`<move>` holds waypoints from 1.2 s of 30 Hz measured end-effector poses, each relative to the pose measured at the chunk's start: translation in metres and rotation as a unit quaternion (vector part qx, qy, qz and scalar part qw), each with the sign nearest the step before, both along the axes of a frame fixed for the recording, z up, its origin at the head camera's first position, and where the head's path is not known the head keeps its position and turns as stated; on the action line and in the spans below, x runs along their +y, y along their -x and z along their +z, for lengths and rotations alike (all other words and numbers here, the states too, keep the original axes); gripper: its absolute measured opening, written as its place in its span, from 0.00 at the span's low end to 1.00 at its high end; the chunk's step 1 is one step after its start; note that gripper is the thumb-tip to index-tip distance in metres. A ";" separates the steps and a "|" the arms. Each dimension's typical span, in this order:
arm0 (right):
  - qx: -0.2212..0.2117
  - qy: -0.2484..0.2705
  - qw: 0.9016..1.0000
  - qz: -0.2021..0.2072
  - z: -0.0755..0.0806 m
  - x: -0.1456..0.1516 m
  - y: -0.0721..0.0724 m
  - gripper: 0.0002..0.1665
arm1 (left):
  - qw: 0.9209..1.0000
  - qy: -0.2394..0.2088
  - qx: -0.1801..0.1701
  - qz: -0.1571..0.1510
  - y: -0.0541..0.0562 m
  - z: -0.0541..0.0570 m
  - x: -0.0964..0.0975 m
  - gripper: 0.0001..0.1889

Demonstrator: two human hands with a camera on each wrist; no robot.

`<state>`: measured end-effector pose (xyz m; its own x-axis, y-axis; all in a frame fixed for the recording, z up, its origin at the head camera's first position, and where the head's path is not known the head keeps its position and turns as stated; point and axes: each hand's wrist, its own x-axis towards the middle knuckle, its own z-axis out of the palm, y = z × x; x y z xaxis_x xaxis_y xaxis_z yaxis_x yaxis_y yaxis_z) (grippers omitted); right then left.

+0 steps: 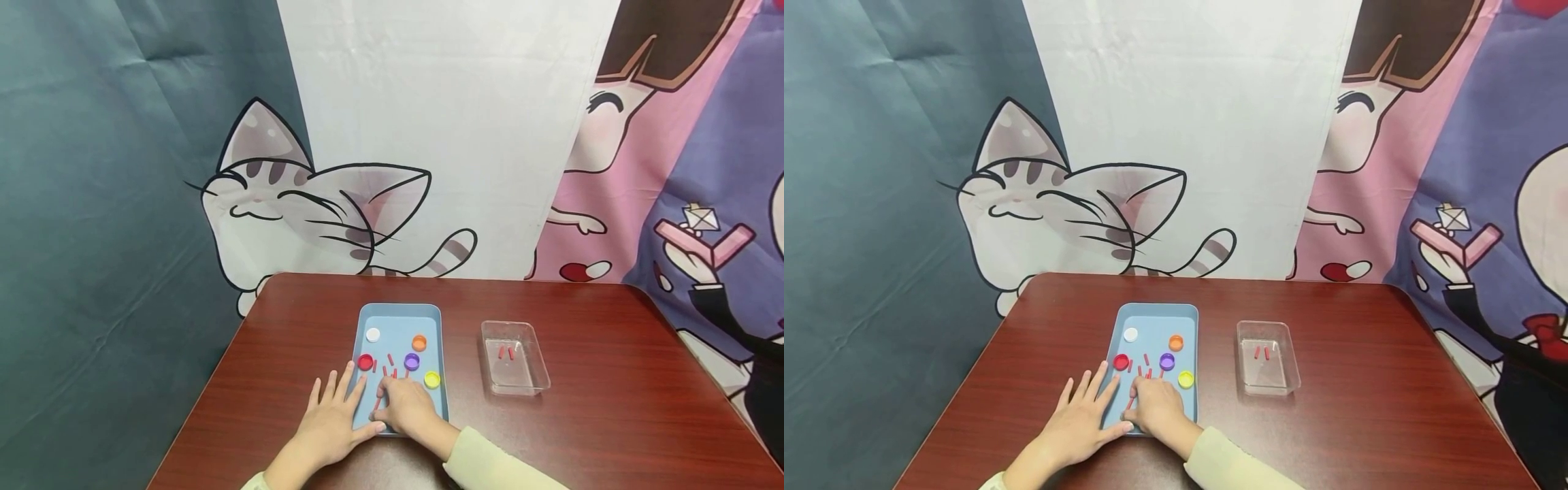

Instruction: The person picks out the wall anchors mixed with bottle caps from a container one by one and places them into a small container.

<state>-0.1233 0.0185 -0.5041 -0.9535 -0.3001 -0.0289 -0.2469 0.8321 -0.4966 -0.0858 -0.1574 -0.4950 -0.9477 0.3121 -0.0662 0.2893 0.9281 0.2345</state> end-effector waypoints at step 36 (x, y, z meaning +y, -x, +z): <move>-0.001 0.157 0.988 0.012 0.015 0.032 0.014 0.12 | 1.000 0.005 -0.004 0.006 -0.002 -0.003 0.000 0.49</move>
<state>-0.1370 0.0507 -0.4892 -0.9457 -0.3179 0.0674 -0.2641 0.6310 -0.7294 -0.0839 -0.1570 -0.4976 -0.9506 0.3007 -0.0771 0.2769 0.9335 0.2277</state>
